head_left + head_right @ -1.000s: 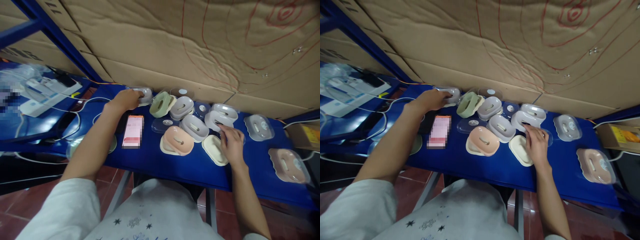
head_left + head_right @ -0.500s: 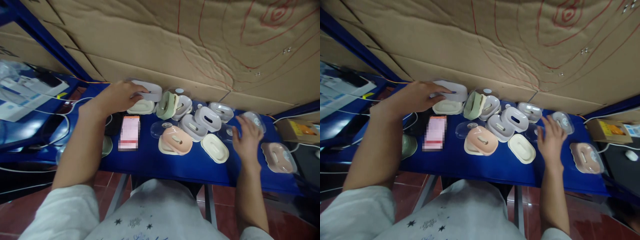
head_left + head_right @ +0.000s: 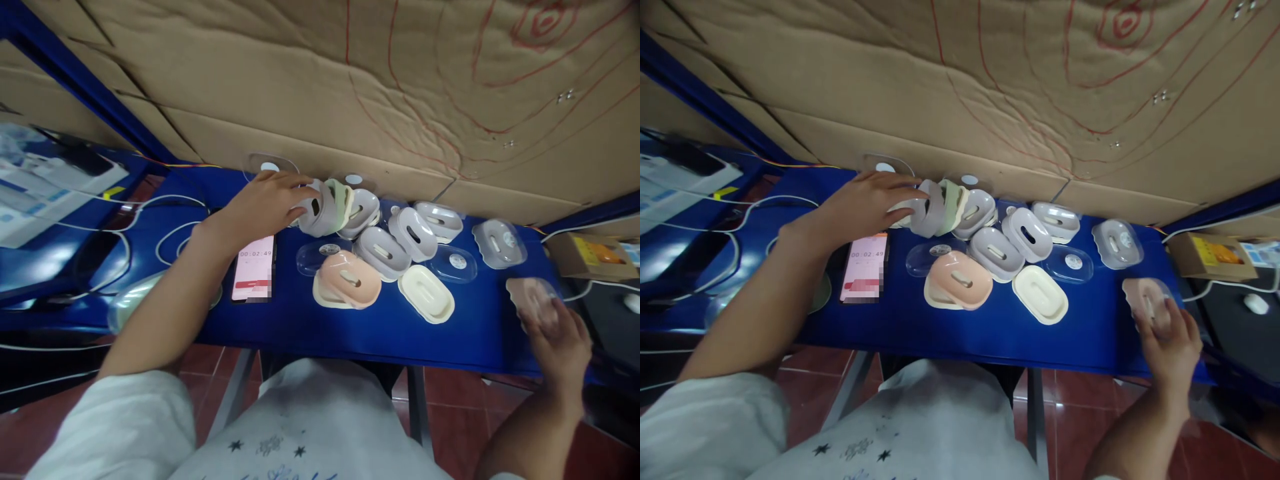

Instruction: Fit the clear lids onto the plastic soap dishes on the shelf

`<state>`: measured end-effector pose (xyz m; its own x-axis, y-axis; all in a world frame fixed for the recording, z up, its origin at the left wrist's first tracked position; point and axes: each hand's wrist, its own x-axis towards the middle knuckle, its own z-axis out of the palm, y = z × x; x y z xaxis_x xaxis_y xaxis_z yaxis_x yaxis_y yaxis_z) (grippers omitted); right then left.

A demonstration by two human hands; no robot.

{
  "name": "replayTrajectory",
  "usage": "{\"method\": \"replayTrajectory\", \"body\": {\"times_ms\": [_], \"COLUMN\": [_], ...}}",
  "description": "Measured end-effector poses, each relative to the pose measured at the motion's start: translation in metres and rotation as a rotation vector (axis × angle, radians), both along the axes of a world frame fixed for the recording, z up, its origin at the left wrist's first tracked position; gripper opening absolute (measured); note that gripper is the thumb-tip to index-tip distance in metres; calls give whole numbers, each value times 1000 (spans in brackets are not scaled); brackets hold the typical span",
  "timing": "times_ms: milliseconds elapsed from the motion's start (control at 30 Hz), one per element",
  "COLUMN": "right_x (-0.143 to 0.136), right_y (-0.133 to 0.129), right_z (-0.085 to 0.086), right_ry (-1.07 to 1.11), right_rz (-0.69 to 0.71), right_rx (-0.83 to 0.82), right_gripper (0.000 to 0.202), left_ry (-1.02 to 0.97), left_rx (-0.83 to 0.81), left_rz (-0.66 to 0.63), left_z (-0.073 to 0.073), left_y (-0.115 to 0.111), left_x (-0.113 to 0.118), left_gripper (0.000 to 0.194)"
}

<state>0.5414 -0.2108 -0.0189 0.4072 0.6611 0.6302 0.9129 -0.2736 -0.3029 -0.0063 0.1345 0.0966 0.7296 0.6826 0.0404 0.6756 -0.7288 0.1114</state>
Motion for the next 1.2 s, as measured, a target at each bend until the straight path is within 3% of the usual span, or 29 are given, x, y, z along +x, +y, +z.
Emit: {"method": "replayTrajectory", "body": {"times_ms": [100,233,333,433,600,800,900,1100,1200], "right_x": [-44,-113,-152,-174,-189,-192,-190,-181,-171], "right_y": [16,66,117,166,224,248,252,261,260], "right_z": [4,28,49,64,76,86,85,78,88], "right_ry": [2,52,25,-24,62,358,423,137,72], "right_rz": [-30,230,513,690,921,932,901,805,801], "right_rx": [21,-30,-100,-198,-330,-357,-332,-283,-328], "right_gripper": [73,69,64,55,57,51,49,56,52], "left_ry": [-1,-115,-223,-288,-343,-347,-335,-149,-75], "left_rx": [23,108,171,217,217,203,275,314,314], "left_rz": [1,-48,-204,-322,-249,-254,-218,-248,-311], "left_z": [2,-3,-23,-49,-78,-89,-86,-66,-58], "left_y": [-7,-36,-69,-94,-96,-92,-94,-87,-77], "left_x": [-1,11,28,42,51,53,56,75,89], "left_gripper": [40,38,36,38,41,44,45,57,53]}}
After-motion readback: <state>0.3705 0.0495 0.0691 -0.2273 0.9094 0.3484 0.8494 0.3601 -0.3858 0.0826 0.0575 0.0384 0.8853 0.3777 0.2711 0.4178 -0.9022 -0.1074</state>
